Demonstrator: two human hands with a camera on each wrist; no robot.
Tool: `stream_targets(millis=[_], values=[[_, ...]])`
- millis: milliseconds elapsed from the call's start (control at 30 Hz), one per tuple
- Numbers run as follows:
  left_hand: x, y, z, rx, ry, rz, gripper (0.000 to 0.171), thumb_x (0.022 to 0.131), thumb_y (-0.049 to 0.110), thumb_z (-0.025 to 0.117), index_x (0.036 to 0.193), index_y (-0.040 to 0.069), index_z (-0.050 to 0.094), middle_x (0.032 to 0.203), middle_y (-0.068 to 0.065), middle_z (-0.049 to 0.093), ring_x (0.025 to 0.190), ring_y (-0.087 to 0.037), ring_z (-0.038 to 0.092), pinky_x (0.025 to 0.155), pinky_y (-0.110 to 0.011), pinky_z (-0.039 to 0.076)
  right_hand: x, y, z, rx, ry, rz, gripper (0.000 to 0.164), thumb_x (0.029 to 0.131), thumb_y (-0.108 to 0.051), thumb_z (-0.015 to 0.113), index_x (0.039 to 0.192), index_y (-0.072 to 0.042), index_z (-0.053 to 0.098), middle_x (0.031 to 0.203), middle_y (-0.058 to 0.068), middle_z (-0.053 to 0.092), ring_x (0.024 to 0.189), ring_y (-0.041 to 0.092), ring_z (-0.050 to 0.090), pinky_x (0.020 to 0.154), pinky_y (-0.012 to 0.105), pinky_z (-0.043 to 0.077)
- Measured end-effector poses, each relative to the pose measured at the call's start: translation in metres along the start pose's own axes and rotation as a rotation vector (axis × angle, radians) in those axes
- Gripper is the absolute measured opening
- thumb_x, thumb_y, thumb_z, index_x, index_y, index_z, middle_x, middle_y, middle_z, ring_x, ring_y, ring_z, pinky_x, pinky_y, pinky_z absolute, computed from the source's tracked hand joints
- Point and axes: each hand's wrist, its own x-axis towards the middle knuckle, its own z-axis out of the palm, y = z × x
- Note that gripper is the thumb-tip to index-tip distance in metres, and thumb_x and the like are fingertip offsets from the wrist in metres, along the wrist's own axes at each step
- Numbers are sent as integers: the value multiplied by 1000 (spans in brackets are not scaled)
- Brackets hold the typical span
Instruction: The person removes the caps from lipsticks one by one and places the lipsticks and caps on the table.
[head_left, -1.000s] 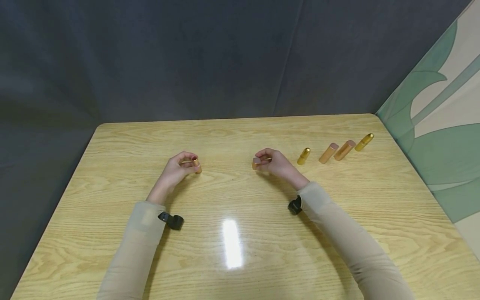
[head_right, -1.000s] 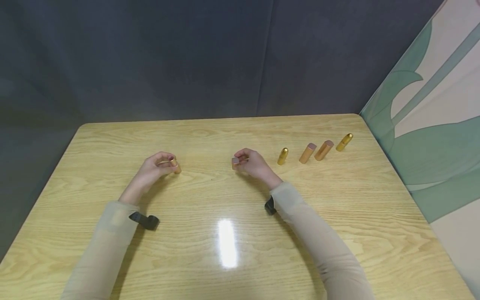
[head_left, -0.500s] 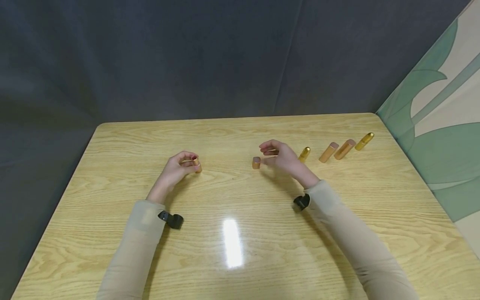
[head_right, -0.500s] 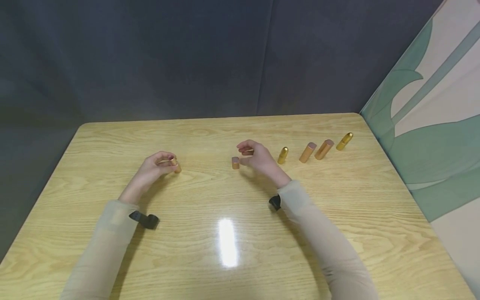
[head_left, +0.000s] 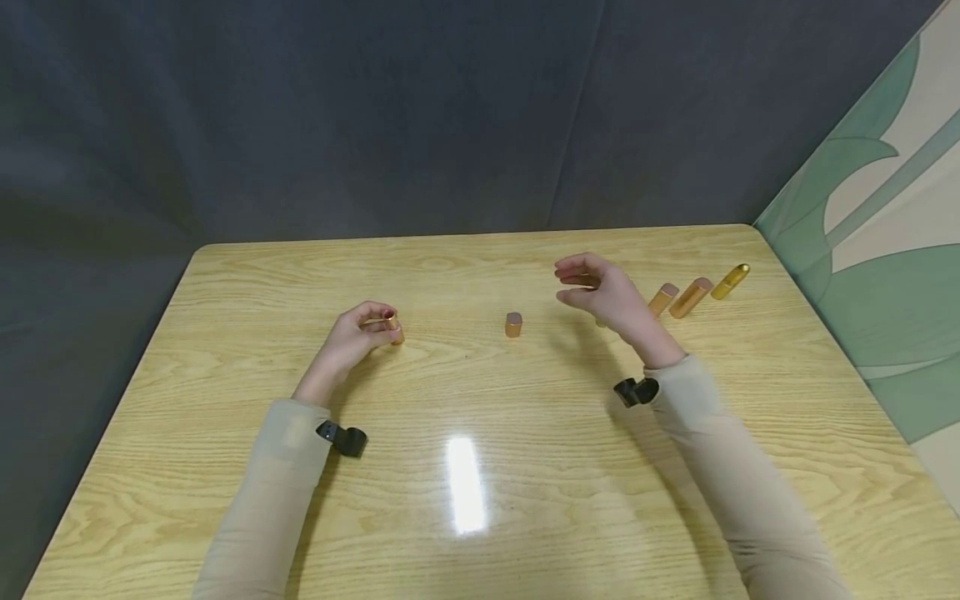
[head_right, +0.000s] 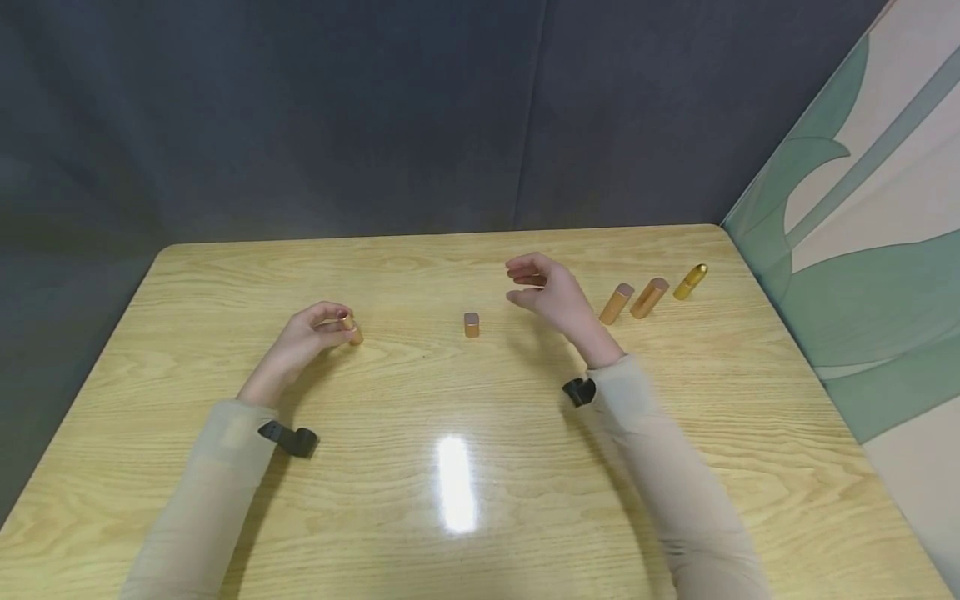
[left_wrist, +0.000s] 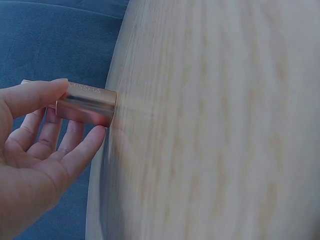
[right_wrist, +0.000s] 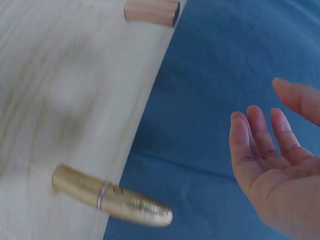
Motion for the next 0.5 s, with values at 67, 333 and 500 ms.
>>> stream_targets(millis=[67, 333, 500], values=[[0, 0, 0, 2, 2, 1, 42, 91, 10, 63, 130, -2, 49, 129, -13, 51, 128, -30, 50, 92, -22, 44, -2, 0, -6, -2, 19, 2, 43, 94, -8, 59, 134, -1, 46, 136, 18, 50, 127, 30, 49, 93, 20, 48], [0, -1, 0, -3, 12, -6, 40, 91, 8, 62, 128, 0, 50, 129, -13, 51, 128, -30, 50, 93, -26, 45, -10, 7, -26, -10, 85, 9, 45, 94, -12, 60, 135, -1, 46, 125, 11, 54, 102, -1, 54, 81, 7, 47], [0, 0, 0, -1, 13, -11, 40, 91, 9, 63, 128, 0, 50, 127, -10, 52, 127, -29, 50, 91, -24, 44, -15, 15, -37, 2, 123, 6, 44, 94, -15, 61, 134, -4, 47, 118, -2, 56, 101, -2, 54, 83, 6, 46]])
